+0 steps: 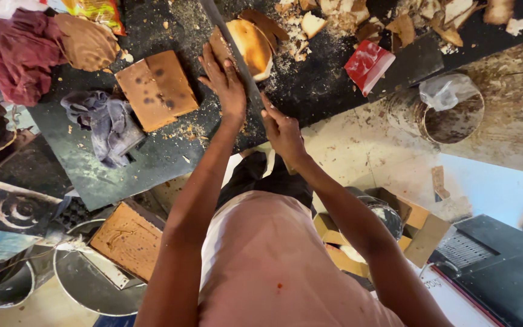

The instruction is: The person cuts a round bread loaf into slices using a knife on a counter and then pours white powder from a bag into a small bucket.

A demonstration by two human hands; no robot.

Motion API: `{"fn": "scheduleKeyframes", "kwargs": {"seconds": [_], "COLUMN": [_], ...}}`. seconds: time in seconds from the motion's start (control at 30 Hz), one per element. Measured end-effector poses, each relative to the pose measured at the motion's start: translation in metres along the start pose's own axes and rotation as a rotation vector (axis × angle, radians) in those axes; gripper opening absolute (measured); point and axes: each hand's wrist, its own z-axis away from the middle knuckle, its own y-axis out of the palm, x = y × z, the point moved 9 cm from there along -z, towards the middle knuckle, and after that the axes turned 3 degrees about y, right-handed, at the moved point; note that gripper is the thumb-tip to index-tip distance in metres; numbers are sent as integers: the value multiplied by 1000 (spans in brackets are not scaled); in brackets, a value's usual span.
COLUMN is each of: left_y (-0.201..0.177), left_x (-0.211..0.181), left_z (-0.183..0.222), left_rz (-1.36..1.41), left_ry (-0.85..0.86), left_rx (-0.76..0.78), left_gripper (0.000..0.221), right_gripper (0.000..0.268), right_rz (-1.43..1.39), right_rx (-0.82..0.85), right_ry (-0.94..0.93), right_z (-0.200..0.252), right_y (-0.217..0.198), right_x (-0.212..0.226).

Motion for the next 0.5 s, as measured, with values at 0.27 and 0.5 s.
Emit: {"fn": "scheduleKeyframes", "kwargs": {"seconds": [0.27,0.5], "left_y": [-1,4], "left_x": [-3,-1], "left_z": [0,-3], "left_rz": [-20,-31], "left_ry": [-14,-35], "left_rx": [28,6], "left_gripper": [61,61], "right_gripper": [40,43], "right_rz": [38,73], "right_rx": [0,7], "right_ry": [-2,-16], "right_z": [6,5], "right_y": [-5,-1], "right_x": [6,17]}}
